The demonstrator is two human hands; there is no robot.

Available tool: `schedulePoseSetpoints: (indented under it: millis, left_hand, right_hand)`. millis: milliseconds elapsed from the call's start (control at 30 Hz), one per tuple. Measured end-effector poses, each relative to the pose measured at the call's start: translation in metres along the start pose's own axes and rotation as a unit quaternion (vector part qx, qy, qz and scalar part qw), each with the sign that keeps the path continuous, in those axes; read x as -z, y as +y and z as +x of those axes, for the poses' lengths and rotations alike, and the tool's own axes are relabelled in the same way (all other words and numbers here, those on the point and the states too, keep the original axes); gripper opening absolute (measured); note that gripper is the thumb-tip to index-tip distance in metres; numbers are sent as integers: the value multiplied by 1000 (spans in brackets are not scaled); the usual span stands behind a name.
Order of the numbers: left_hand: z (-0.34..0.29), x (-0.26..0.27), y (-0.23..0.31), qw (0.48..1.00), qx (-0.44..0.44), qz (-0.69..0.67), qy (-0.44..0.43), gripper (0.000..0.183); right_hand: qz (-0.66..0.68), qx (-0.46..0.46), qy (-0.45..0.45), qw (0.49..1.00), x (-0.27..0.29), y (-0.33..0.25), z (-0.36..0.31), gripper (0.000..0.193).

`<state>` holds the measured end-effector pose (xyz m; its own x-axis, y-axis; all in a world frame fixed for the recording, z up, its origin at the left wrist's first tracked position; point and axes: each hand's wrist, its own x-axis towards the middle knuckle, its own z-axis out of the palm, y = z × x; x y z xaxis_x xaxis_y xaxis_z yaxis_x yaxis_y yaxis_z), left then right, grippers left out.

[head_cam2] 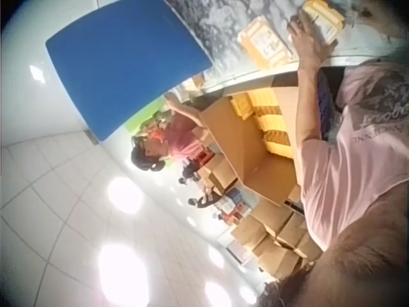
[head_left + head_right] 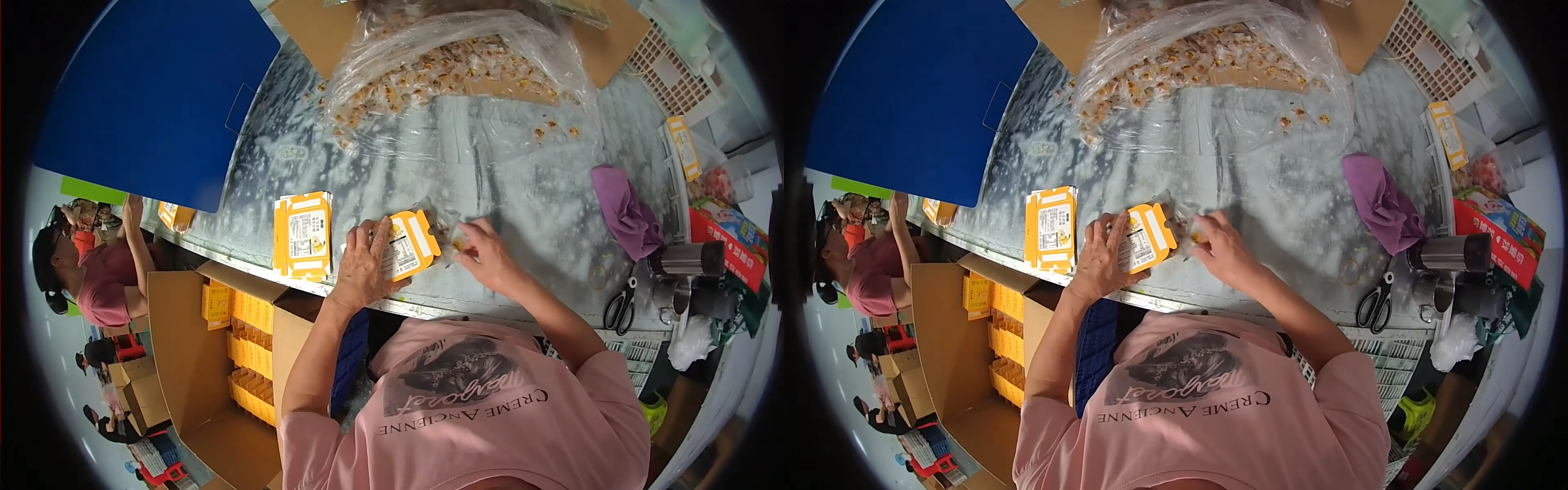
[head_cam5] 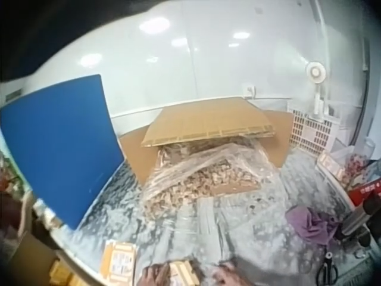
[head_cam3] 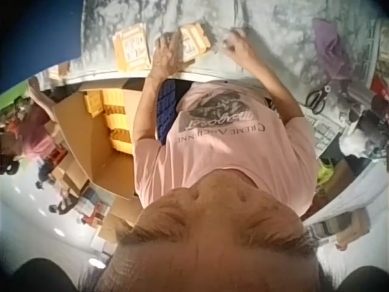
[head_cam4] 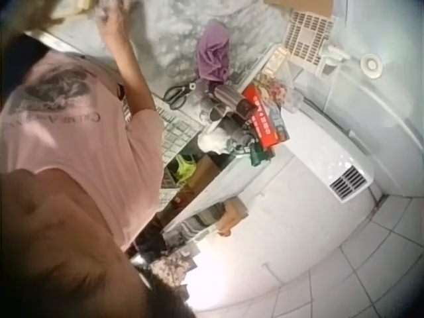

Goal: Packing small yellow-packaged items from a large bag into small individual boxes and then into a larger carton.

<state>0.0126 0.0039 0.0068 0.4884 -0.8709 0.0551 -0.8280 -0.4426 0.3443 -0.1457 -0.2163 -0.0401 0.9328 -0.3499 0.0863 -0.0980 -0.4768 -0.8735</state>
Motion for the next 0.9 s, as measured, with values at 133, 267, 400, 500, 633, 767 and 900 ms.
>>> schedulePoseSetpoints:
  millis: [133,267,400,500,633,767,900]
  left_hand:
    - [-1,0,1,1000,4,1,-5,118]
    - [0,0,2,1000,-4,9,1,117]
    - [-4,3,2,1000,11,7,-4,116]
    - [-2,3,3,1000,4,11,1,115]
    - [-2,0,5,1000,13,4,7,116]
    - [1,-3,9,1000,21,0,13,115]
    - [0,-1,12,999,27,-11,25,113]
  right_hand:
    - [81,-10,-57,995,-23,-2,18,36]
    - [133,-15,-45,990,-38,17,27,29]
    - [63,-25,6,998,-16,-1,55,33]
    - [-73,64,-61,993,-2,-11,78,34]
    - [-119,8,-155,981,-12,-3,80,31]
    - [-48,31,-145,988,-24,5,63,26]
    - [182,-69,-73,978,-23,-2,51,24]
